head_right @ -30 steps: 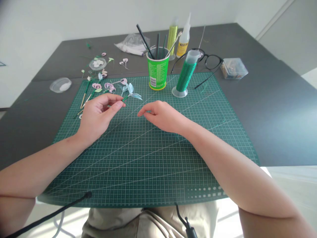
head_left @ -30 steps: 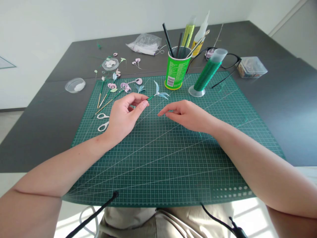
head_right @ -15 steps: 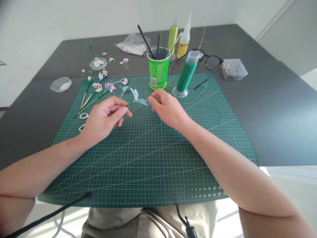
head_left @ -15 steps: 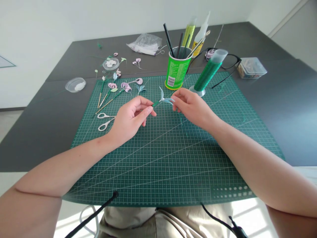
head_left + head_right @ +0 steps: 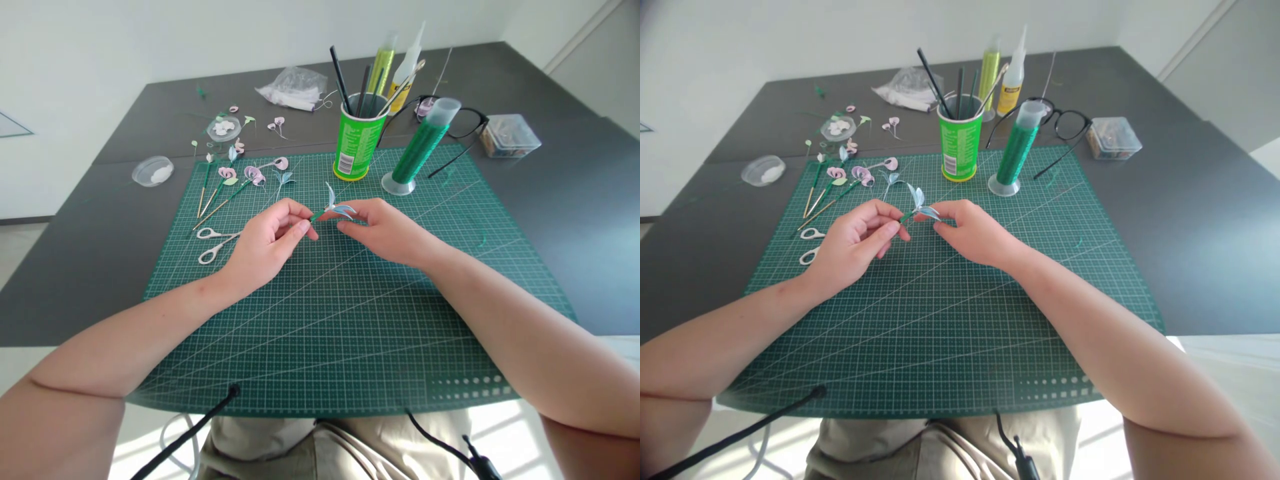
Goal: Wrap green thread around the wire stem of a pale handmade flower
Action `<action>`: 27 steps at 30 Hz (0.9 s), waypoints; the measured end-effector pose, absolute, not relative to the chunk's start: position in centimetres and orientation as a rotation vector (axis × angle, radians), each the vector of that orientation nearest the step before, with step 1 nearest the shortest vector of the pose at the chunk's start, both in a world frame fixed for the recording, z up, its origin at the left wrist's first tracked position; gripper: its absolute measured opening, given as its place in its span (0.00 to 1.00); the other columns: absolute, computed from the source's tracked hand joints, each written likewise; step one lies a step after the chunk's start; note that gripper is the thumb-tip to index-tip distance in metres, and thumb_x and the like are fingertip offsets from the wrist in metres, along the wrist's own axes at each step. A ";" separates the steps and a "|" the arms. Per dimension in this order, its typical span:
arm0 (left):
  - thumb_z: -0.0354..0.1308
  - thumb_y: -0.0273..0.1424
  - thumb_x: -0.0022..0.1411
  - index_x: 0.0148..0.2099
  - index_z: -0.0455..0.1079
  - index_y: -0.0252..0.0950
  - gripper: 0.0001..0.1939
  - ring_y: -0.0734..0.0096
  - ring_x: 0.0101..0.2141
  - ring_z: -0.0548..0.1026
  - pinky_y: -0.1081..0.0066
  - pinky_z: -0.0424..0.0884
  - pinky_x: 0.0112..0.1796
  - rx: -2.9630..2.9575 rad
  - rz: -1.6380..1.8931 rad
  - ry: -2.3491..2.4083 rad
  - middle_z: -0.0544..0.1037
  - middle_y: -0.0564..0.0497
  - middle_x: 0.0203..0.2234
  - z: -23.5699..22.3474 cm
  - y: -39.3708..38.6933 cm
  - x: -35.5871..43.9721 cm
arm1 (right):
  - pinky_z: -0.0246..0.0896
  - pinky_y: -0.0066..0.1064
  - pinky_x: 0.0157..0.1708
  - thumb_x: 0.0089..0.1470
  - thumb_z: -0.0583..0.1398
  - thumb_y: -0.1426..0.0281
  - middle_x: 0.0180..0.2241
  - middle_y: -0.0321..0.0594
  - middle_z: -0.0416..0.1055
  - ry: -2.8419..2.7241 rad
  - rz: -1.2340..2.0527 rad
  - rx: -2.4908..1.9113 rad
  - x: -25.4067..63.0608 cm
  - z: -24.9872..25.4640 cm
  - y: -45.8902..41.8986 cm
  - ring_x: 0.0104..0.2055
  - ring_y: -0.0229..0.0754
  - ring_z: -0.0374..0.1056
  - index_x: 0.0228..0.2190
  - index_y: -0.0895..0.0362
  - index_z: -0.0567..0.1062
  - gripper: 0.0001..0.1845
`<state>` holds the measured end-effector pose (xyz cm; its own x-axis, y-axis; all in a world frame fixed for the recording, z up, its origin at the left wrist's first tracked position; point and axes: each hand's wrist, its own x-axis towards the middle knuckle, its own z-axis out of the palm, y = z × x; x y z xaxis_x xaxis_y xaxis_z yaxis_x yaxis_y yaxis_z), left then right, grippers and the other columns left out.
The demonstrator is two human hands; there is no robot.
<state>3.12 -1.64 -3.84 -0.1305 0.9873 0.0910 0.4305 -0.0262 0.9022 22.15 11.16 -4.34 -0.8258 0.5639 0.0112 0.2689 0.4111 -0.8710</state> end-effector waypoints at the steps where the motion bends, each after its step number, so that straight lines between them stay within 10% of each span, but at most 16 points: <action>1: 0.57 0.35 0.72 0.47 0.71 0.39 0.06 0.73 0.23 0.71 0.69 0.67 0.26 1.512 1.131 1.624 0.85 0.50 0.35 -3.9 -1.6 3.1 | 0.65 0.47 0.64 0.62 0.58 0.78 0.47 0.39 0.84 -2.360 1.472 -0.681 22.2 -4.3 11.1 0.57 0.48 0.77 0.44 0.54 0.86 0.18; 9: 0.58 0.35 0.72 0.46 0.70 0.39 0.06 0.68 0.31 0.79 0.67 0.72 0.32 1.476 1.172 1.625 0.84 0.51 0.33 -3.9 -1.6 3.0 | 0.71 0.37 0.55 0.64 0.63 0.72 0.43 0.42 0.84 -2.035 2.194 -0.552 22.2 -4.0 10.2 0.45 0.41 0.79 0.61 0.59 0.71 0.25; 14: 0.58 0.34 0.71 0.46 0.69 0.39 0.05 0.65 0.37 0.80 0.65 0.74 0.38 1.429 1.228 1.595 0.81 0.52 0.31 -4.0 -1.6 3.0 | 0.64 0.28 0.31 0.71 0.58 0.68 0.27 0.31 0.74 -2.111 2.337 -0.548 22.3 -3.2 9.6 0.26 0.34 0.65 0.68 0.60 0.62 0.28; 20: 0.57 0.35 0.71 0.46 0.67 0.39 0.06 0.66 0.36 0.79 0.66 0.71 0.37 1.388 1.203 1.626 0.77 0.53 0.29 -3.9 -1.4 3.0 | 0.43 0.26 0.20 0.70 0.59 0.67 0.18 0.22 0.53 -2.424 1.672 -0.595 22.1 -3.6 8.9 0.20 0.31 0.47 0.56 0.61 0.76 0.17; 27: 0.57 0.36 0.70 0.47 0.67 0.38 0.08 0.71 0.28 0.72 0.67 0.65 0.31 1.367 1.105 1.657 0.79 0.54 0.31 -4.1 -1.2 2.8 | 0.46 0.25 0.23 0.71 0.59 0.71 0.18 0.28 0.61 -2.424 0.856 -0.246 22.6 -3.9 8.1 0.19 0.27 0.49 0.35 0.63 0.83 0.15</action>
<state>2.80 -1.17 -4.08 -0.1881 0.9821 -0.0026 0.3747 0.0743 0.9242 22.60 8.08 -3.92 -0.8312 0.3407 0.4394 -0.0108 0.7803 -0.6254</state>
